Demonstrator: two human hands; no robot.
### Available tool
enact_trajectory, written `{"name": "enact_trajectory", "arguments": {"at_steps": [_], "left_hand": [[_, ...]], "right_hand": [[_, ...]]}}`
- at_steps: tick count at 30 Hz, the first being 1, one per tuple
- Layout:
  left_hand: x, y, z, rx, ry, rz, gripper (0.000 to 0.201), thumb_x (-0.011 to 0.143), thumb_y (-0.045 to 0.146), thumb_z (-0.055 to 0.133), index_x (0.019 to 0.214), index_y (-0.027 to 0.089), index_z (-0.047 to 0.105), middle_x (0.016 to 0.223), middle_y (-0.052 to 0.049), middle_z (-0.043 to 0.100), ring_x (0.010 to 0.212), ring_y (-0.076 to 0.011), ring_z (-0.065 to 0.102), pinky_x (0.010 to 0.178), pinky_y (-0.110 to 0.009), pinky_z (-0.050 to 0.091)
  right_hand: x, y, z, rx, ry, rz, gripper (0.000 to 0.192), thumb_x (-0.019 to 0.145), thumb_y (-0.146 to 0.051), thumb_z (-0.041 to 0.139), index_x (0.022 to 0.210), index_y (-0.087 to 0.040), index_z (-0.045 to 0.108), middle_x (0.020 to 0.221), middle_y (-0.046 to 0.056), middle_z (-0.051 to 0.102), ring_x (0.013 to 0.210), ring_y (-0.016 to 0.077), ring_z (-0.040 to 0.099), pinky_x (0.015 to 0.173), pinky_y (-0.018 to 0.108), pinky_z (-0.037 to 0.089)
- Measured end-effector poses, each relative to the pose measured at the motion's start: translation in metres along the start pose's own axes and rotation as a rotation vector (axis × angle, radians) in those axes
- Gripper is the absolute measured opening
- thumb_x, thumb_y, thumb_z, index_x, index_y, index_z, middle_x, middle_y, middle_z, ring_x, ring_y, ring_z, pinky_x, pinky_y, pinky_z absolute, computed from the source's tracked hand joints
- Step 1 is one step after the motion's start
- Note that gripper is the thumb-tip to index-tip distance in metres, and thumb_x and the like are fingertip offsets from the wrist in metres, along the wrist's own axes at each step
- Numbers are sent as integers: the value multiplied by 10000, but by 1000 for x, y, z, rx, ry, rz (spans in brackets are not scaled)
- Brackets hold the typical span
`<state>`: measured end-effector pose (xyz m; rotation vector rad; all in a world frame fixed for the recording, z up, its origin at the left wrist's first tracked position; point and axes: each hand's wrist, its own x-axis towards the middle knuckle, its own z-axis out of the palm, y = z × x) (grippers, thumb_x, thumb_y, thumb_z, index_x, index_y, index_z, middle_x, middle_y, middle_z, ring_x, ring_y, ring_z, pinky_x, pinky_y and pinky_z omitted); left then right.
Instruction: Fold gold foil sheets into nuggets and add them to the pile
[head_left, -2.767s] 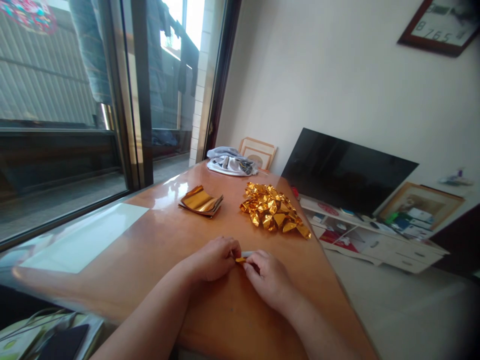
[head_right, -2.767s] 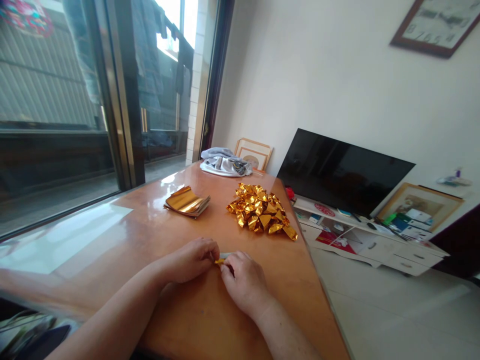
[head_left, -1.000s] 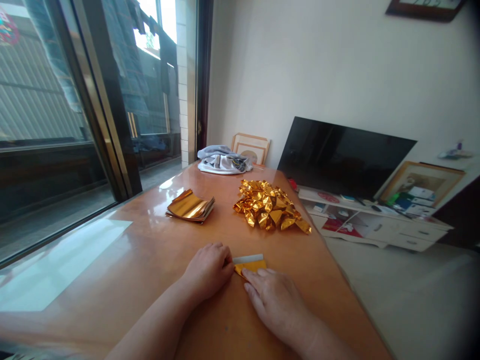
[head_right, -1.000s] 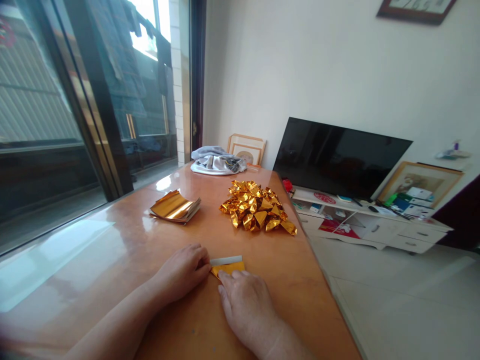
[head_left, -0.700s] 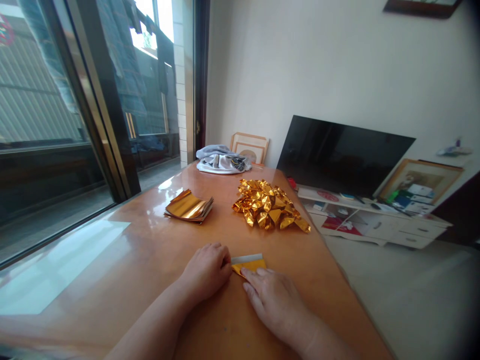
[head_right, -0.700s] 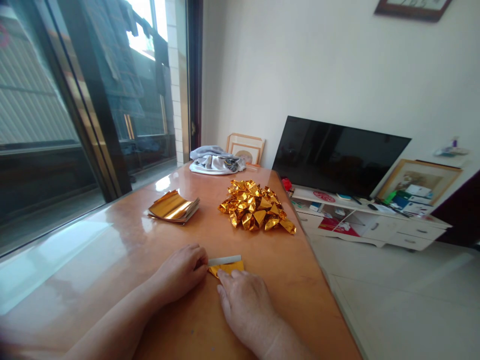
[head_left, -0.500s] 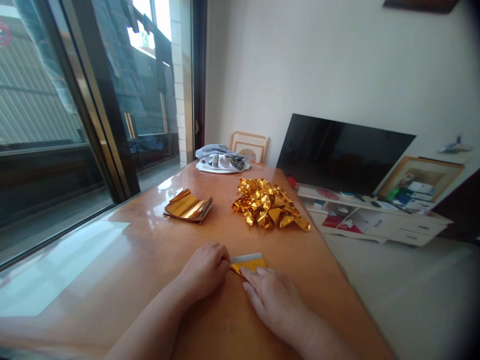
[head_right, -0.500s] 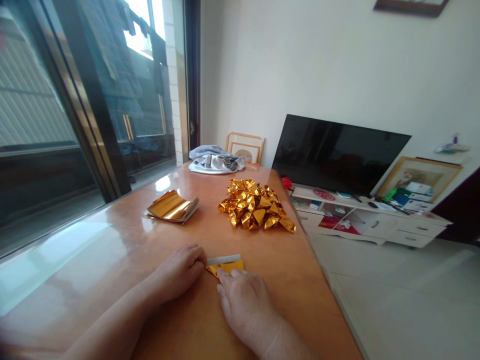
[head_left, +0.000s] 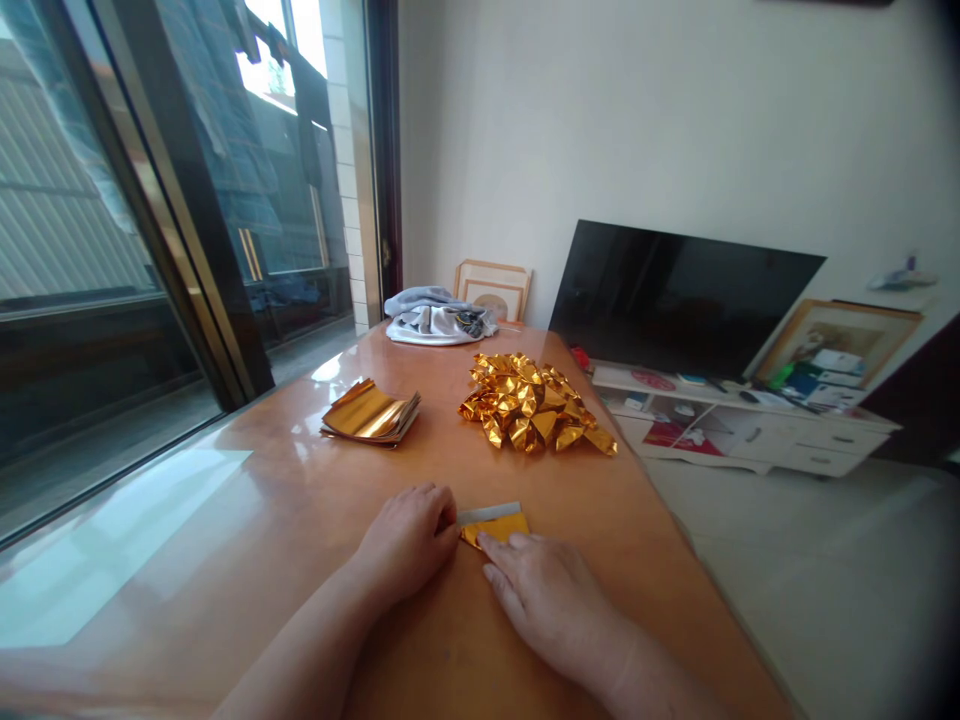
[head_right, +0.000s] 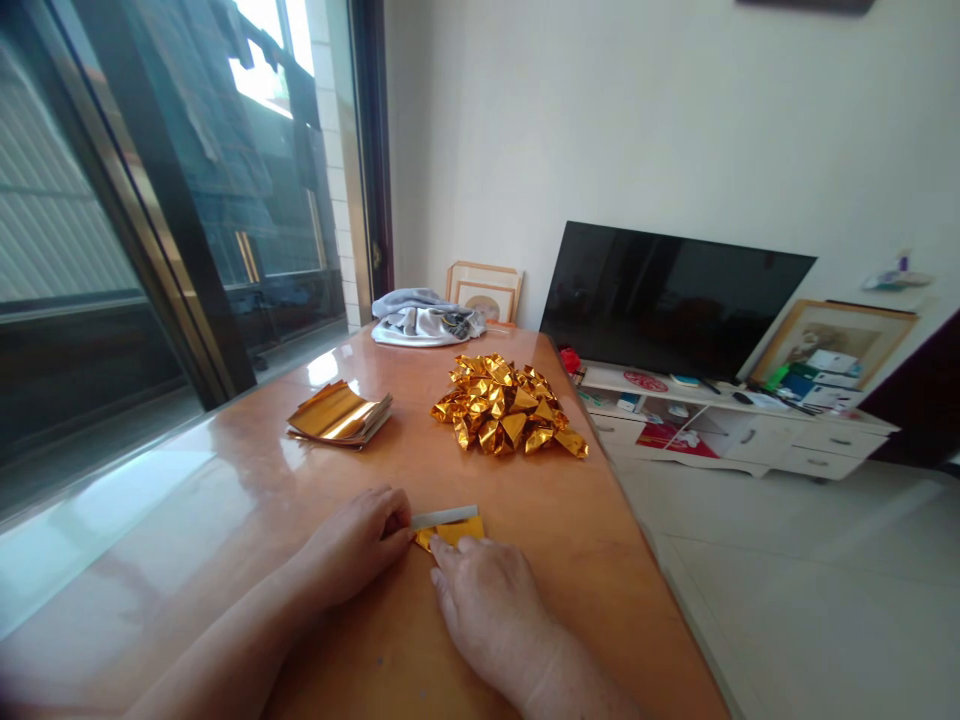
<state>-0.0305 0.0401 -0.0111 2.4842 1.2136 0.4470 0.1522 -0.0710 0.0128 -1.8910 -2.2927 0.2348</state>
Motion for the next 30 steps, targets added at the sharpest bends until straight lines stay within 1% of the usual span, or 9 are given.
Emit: {"name": "enact_trajectory", "arguments": {"at_steps": [2,5,7,9,12,16,20,25,30], "left_hand": [[-1,1,-1,7,6,-5,12,831,217,575,825,228,576,864,-19,649,791,-194,586,664,-286,374],[-3,6,-5,17,24,13,60,832,186,562,854,234,593,892,-19,658,829,-207,592,705,-306,386],[-4,11,-6,-11,35,71,119,831,144,542,874,231,610,932,-33,658,881,-215,594,756,-317,410],[-5,16,-6,-82,37,152,175,867,121,493,905,228,625,973,-48,653,928,-211,595,805,-313,435],[-5,23,-3,-190,1,221,233,921,121,429,947,231,633,1005,-56,654,951,-201,603,836,-293,457],[-4,25,1,-202,-62,238,261,888,100,450,991,235,648,1005,-53,657,958,-207,606,840,-288,469],[-4,23,2,-202,-61,228,296,845,64,466,983,235,665,995,-45,658,948,-199,613,843,-282,469],[-4,24,1,-192,-56,209,318,828,41,475,987,238,668,1003,-35,676,976,-199,623,838,-277,458],[-4,24,1,-204,-54,207,309,813,47,487,970,248,660,1003,-18,690,975,-196,631,831,-276,447]], "right_hand": [[0,0,0,2,1,-3,404,1014,-320,446,1381,-263,607,1030,70,749,934,228,700,828,316,504],[0,1,1,-6,1,-6,396,1011,-319,451,1368,-263,612,1002,67,747,909,229,701,803,314,501],[-1,0,1,-13,6,-8,379,1013,-314,446,1345,-265,623,983,64,745,887,227,701,778,310,496],[0,0,1,-16,9,-8,367,1018,-312,436,1328,-266,627,977,62,745,866,223,702,753,304,490],[1,0,1,-8,0,-2,347,1024,-315,423,1287,-255,641,978,67,744,847,218,704,735,299,485],[1,0,-1,25,7,-2,326,1022,-287,413,1244,-249,649,987,60,742,886,219,702,776,302,488],[-1,2,-3,36,-16,-8,325,1000,-292,459,1271,-253,633,1019,57,734,908,222,692,792,309,489],[-4,3,-6,33,-38,-33,437,972,-307,514,1408,-290,540,1031,55,721,907,228,677,800,323,487],[-7,0,-7,-12,-33,-40,331,991,-333,491,1286,-299,636,1041,57,708,912,237,667,783,331,493]]}}
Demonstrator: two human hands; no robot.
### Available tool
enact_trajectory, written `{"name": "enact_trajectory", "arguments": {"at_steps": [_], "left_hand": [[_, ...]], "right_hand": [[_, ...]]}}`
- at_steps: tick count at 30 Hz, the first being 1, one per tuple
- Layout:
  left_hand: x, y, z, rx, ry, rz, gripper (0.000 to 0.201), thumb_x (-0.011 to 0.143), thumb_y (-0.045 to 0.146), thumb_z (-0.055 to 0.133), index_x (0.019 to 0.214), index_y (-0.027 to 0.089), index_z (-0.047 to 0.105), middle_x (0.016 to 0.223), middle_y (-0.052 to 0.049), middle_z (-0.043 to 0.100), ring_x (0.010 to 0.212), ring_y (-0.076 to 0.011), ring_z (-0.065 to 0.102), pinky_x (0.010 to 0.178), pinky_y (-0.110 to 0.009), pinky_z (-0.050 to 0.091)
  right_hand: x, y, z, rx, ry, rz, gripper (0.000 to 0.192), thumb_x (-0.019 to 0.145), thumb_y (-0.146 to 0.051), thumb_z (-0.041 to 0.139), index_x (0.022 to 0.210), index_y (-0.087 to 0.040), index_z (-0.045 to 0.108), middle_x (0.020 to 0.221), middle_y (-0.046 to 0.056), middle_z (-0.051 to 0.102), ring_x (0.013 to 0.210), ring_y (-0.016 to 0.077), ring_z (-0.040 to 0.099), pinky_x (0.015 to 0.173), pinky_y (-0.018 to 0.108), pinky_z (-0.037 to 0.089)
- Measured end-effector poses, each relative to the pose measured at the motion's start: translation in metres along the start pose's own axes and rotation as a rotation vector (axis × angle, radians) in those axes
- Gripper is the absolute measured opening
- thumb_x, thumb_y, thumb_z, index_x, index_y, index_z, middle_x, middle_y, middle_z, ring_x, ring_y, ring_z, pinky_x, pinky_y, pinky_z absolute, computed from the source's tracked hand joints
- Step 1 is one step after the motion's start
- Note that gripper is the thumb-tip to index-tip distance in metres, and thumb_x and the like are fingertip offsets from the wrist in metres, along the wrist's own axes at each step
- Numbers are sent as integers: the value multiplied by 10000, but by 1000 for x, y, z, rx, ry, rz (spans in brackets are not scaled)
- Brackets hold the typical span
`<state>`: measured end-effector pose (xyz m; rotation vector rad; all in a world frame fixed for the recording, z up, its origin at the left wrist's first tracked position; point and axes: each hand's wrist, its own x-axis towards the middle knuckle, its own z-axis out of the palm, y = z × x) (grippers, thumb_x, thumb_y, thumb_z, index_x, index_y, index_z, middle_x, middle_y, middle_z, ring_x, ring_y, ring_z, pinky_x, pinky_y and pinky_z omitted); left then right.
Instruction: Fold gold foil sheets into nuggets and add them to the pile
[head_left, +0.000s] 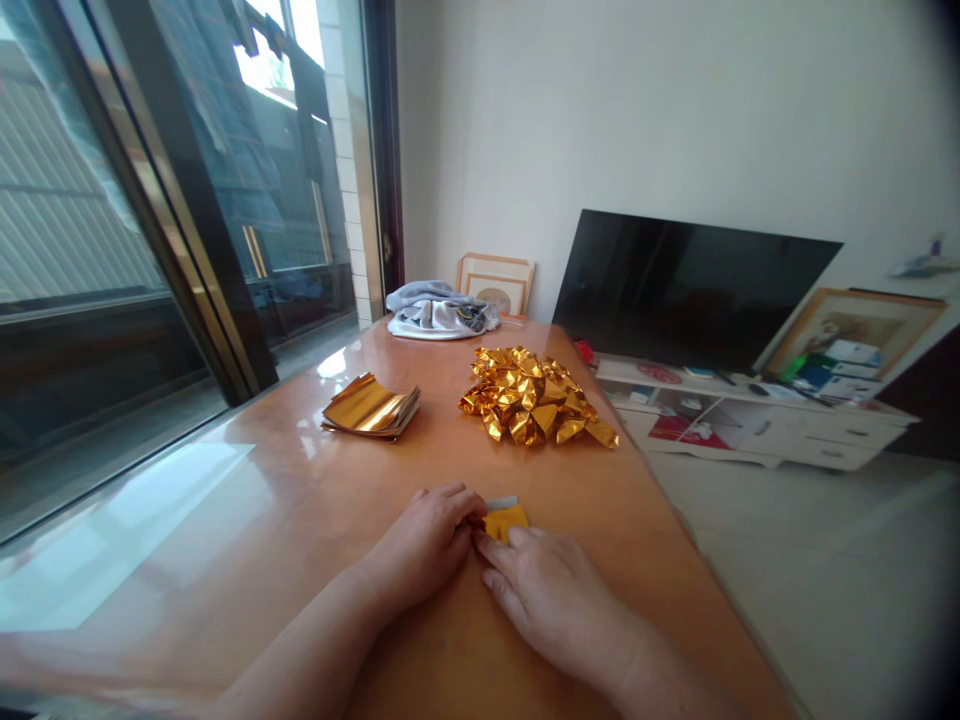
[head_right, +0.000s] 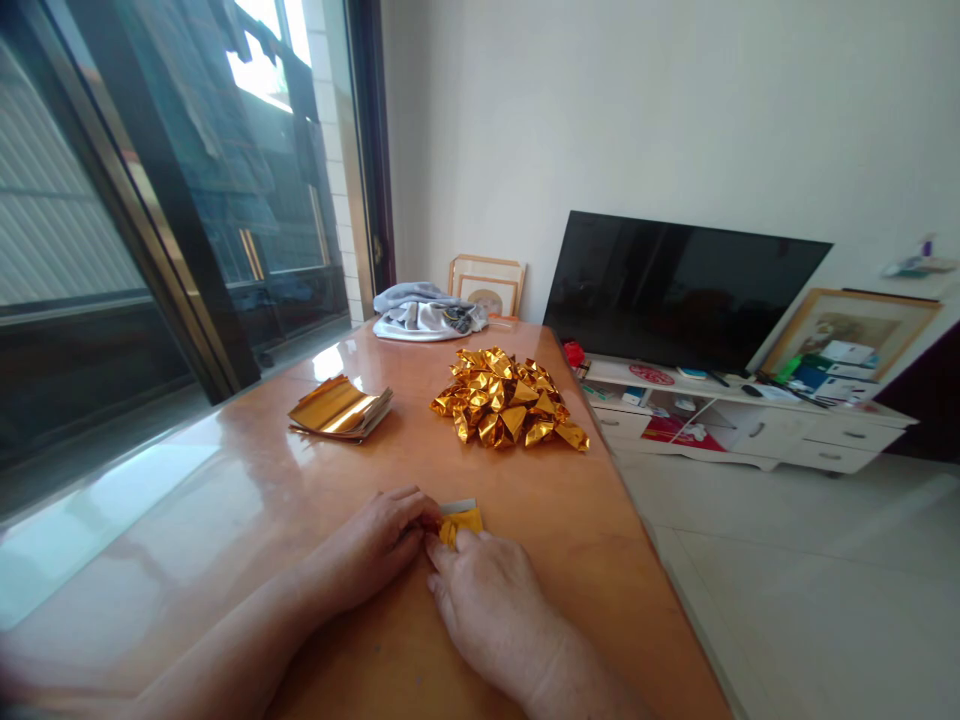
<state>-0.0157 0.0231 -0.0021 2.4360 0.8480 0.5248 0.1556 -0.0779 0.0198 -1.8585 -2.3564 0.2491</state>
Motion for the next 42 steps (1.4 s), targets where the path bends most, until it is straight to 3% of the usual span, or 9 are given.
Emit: {"name": "enact_trajectory", "arguments": {"at_steps": [8,20,26,31,36,42], "left_hand": [[0,-2,0,44,4,-30,285,823,78,496,980,258,651,987,-3,706,965,-196,645,869,-315,418],[-2,-1,-3,49,25,-54,279,825,69,478,944,252,651,955,19,712,913,-166,657,846,-281,441],[-3,0,0,43,22,-84,161,826,198,602,978,229,642,954,-5,687,861,-169,638,775,-264,472],[2,-10,4,-56,3,-166,213,794,270,666,993,205,621,960,-21,676,845,-179,616,748,-281,487],[10,-16,-1,-170,-82,-249,280,731,212,668,1004,196,611,937,-20,696,838,-184,627,734,-280,502],[17,-26,-10,-161,-140,-362,352,666,146,629,1014,198,621,955,-22,713,832,-186,647,660,-247,485]], "right_hand": [[-6,1,-7,-58,-13,0,301,970,-317,518,1217,-290,687,1021,66,725,886,248,678,756,332,493],[-6,4,-12,-97,10,-50,261,963,-317,523,1056,-261,760,927,81,760,827,262,710,726,337,503],[-2,4,-10,-86,10,-52,290,965,-319,509,1044,-235,776,931,105,769,835,276,724,731,344,518],[0,2,-12,-40,-33,-28,338,979,-298,456,1043,-198,773,974,132,768,886,292,722,768,351,516],[3,2,-19,82,-127,47,338,976,-327,467,1099,-202,756,1058,136,753,1001,282,693,886,344,476],[4,3,-21,130,-130,54,332,980,-332,475,1185,-238,718,1075,108,746,1000,260,686,897,341,453]]}}
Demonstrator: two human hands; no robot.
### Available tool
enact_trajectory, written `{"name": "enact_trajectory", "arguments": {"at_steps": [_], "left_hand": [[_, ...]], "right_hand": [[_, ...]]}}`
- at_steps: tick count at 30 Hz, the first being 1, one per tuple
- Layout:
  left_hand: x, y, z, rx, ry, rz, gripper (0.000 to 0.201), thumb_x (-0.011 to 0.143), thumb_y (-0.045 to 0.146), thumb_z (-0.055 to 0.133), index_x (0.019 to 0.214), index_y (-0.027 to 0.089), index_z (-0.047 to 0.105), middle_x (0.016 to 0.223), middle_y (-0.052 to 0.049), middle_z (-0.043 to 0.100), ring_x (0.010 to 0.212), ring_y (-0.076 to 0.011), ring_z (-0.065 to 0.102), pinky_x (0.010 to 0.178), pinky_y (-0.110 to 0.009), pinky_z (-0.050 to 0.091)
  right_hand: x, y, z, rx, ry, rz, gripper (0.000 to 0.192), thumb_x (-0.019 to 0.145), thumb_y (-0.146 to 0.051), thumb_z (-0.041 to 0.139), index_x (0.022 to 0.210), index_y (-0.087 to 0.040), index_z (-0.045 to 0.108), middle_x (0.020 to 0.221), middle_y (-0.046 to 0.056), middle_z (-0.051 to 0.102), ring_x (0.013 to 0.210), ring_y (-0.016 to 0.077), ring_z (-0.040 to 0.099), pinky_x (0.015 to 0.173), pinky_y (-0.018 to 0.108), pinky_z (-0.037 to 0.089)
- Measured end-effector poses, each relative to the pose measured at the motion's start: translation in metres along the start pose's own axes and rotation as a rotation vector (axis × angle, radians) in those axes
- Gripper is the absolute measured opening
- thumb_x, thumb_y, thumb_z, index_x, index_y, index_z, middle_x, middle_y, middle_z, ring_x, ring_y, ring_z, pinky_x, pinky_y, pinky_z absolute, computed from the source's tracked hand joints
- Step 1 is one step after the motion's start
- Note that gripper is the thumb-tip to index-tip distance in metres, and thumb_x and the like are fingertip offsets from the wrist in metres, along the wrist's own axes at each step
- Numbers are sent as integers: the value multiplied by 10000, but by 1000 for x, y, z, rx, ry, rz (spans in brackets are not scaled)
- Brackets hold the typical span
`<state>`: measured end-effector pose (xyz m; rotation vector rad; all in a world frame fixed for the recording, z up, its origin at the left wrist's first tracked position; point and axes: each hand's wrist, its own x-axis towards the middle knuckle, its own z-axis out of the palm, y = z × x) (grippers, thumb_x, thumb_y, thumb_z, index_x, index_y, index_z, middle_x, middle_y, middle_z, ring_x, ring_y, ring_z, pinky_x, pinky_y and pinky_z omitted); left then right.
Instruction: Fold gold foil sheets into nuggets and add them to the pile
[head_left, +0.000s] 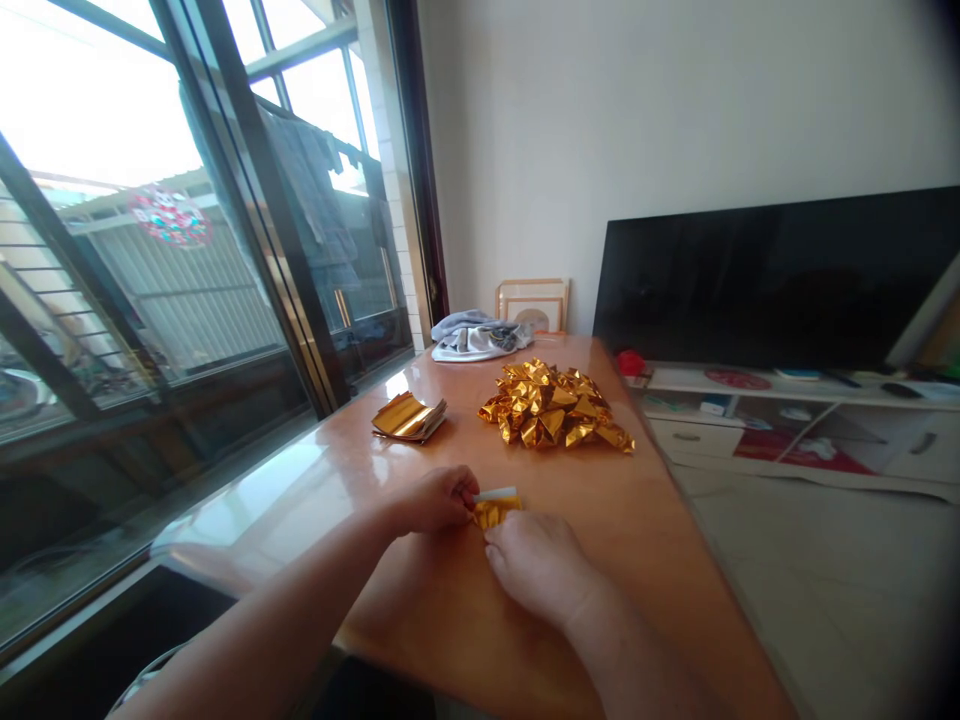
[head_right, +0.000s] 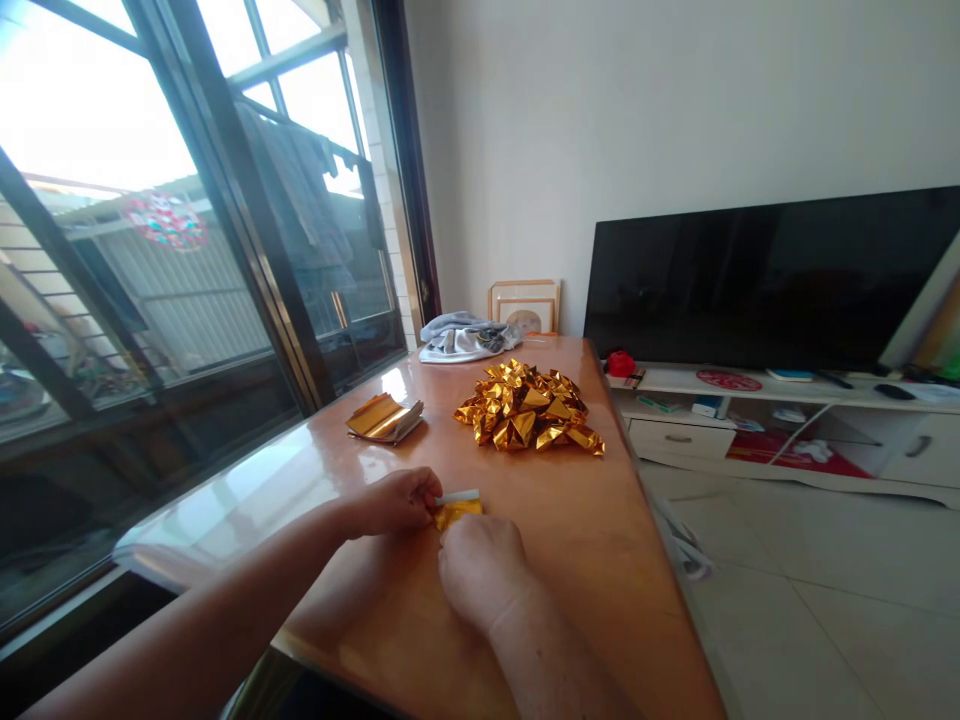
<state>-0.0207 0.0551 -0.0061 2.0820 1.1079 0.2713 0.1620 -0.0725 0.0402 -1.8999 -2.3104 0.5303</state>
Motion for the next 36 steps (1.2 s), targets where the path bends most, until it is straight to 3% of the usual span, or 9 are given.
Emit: {"name": "enact_trajectory", "arguments": {"at_steps": [7,16,27,36], "left_hand": [[9,-7,-10,42,-38,-116,427,629,169,663,1049,227,620,895,4,677,703,-155,605,557,-217,422],[14,-3,-26,78,-74,-205,485,613,152,669,1086,228,592,894,11,675,748,-163,627,607,-225,444],[15,4,-33,99,-105,-239,506,608,123,640,1101,216,577,852,23,655,759,-165,628,609,-216,465],[12,0,-37,163,-42,-275,503,608,154,665,1098,226,577,798,37,634,703,-153,601,567,-202,428]], "right_hand": [[4,3,2,38,3,-15,349,978,-322,471,1217,-242,711,1112,111,742,1033,270,678,914,349,442],[5,4,4,50,7,-18,330,966,-329,494,1165,-238,741,1067,110,753,1034,267,684,915,347,460],[3,2,-1,56,-10,-12,349,979,-326,475,1195,-216,725,1134,107,746,1072,257,677,947,342,458],[2,1,-3,77,-19,4,346,980,-334,475,1190,-226,728,1126,94,752,1065,247,674,946,328,446]]}}
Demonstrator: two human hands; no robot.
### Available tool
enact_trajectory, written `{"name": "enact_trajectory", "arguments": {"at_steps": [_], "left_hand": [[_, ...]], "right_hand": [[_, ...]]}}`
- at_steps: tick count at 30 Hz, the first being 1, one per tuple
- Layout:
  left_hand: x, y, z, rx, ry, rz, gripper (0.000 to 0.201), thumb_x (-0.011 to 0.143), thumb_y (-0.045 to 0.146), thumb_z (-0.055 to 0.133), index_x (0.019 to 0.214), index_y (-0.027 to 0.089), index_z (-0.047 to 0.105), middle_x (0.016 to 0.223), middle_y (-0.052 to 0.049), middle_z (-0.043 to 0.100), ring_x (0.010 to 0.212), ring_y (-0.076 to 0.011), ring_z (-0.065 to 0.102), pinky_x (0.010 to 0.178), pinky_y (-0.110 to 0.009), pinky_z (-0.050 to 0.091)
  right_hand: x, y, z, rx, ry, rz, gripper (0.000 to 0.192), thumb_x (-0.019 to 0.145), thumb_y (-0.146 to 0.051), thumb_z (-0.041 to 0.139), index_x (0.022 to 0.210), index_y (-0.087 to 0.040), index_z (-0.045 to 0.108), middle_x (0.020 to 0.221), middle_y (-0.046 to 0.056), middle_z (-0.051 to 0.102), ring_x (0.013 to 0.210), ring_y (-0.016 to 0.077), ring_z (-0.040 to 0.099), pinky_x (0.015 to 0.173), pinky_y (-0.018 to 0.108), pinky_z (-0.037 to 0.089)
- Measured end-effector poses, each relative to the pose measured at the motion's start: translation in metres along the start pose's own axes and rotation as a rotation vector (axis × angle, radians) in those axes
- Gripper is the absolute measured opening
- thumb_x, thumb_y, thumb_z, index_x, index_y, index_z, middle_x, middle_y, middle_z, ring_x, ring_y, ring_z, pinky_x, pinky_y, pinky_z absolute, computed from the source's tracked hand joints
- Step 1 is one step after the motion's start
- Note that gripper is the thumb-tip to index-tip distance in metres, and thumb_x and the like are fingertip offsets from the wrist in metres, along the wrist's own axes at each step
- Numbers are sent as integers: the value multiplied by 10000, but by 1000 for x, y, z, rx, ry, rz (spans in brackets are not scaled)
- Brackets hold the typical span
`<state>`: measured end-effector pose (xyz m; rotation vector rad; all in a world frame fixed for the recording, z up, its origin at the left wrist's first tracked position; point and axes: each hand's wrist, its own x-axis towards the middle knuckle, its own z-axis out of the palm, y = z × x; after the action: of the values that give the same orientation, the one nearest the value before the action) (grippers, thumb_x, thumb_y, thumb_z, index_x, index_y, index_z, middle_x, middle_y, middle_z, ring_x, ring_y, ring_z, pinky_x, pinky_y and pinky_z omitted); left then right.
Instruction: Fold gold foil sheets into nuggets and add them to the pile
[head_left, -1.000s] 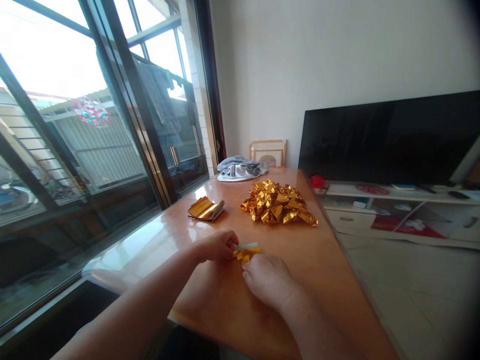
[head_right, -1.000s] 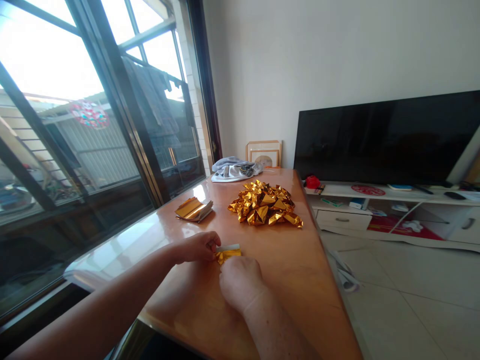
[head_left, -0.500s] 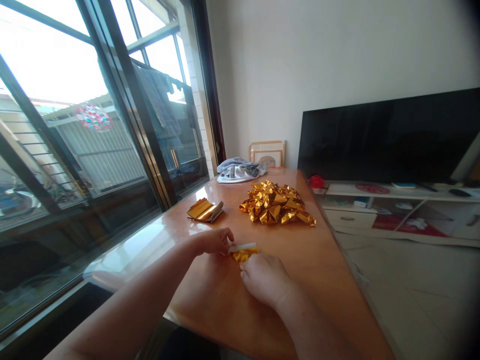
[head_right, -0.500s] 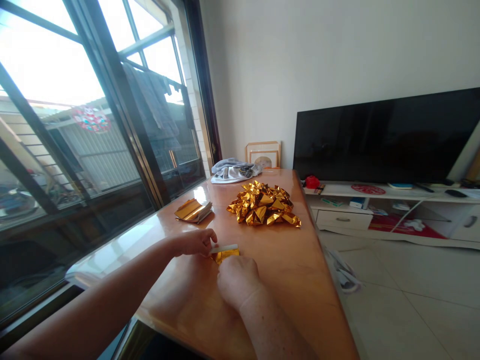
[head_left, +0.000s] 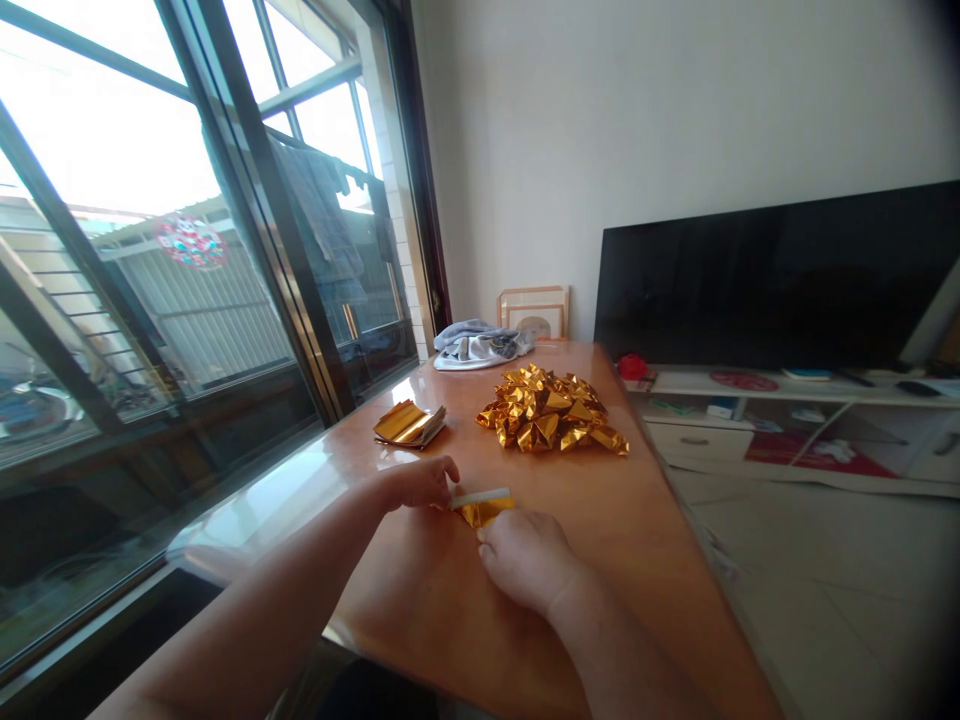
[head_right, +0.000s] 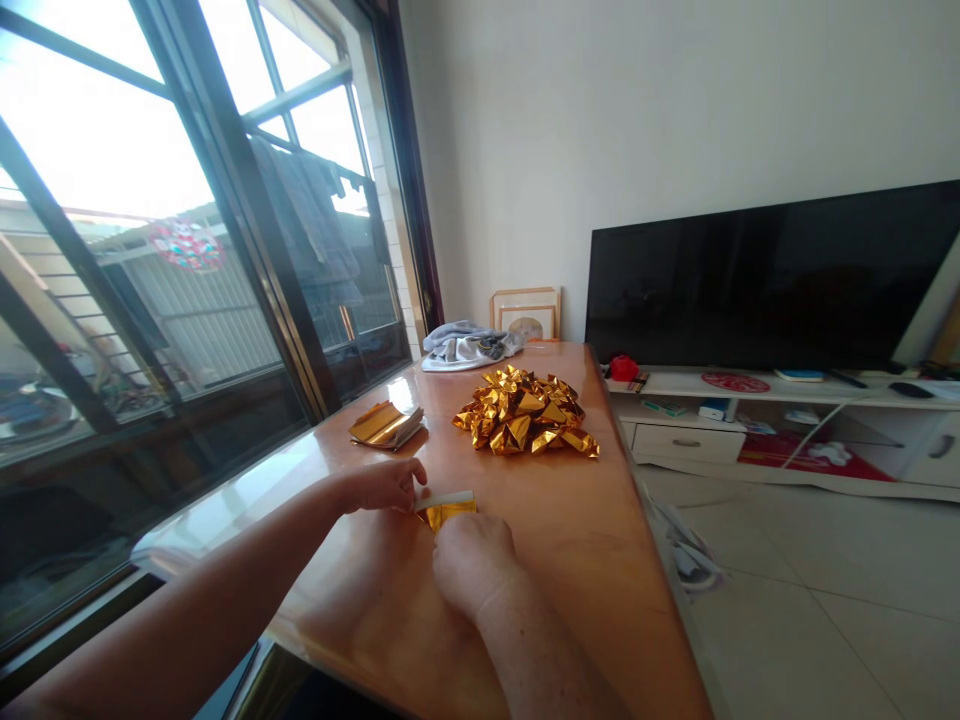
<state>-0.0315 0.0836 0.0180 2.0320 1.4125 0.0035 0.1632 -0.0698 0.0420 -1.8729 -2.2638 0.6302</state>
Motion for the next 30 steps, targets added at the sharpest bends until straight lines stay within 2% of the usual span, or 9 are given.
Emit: {"name": "enact_trajectory", "arguments": {"at_steps": [4,7,11,14,17,21,25,27,30], "left_hand": [[-7,-8,-1,38,94,-2,414,678,248,672,1082,220,586,824,18,647,739,-170,608,578,-216,418],[-14,-9,4,52,163,41,394,760,373,656,1112,209,588,954,-21,672,820,-191,625,625,-241,441],[-21,0,18,79,246,120,580,770,579,674,1201,204,574,1136,-77,660,967,-242,627,733,-293,469],[-23,12,29,117,297,163,698,690,659,737,1220,231,585,1132,-76,658,1021,-282,610,816,-339,459],[-20,21,35,153,342,179,665,651,628,785,1162,235,620,1096,-78,659,1017,-308,604,832,-366,444],[-17,23,37,170,408,190,558,707,556,769,1121,214,617,1036,-81,663,940,-285,615,787,-355,446],[-25,24,41,178,473,264,203,850,366,640,979,212,614,1018,-66,650,929,-237,601,797,-330,442],[-32,25,46,172,459,338,91,894,291,568,909,220,622,979,-44,645,910,-206,598,797,-304,445],[-38,26,58,128,378,483,120,903,253,555,874,221,667,940,-39,635,857,-181,600,770,-280,458]], "right_hand": [[-2,-1,0,6,27,-4,318,965,-337,502,1156,-251,740,1091,89,761,1018,260,687,888,331,463],[-2,-1,1,7,48,-14,312,955,-333,516,1169,-262,732,1096,89,760,997,266,692,862,334,469],[0,0,2,-4,57,-28,304,944,-336,534,1158,-262,737,1091,94,760,977,260,700,860,331,469],[1,1,3,-23,55,-29,304,952,-333,516,1112,-247,759,1055,99,765,973,257,703,875,333,467],[2,2,3,-38,52,-37,313,955,-326,501,1110,-255,764,1067,91,764,990,255,699,889,335,464],[3,5,5,-58,50,-51,322,952,-320,492,1108,-255,766,1066,99,763,998,264,695,883,346,470],[5,8,9,-96,55,-72,312,944,-338,491,1038,-259,777,1026,98,774,967,278,705,812,350,485],[6,9,10,-106,66,-84,312,945,-342,487,1001,-258,781,994,93,781,941,277,712,778,344,483],[4,10,10,-106,89,-110,321,945,-311,475,984,-249,787,978,89,784,925,264,716,764,330,471]]}}
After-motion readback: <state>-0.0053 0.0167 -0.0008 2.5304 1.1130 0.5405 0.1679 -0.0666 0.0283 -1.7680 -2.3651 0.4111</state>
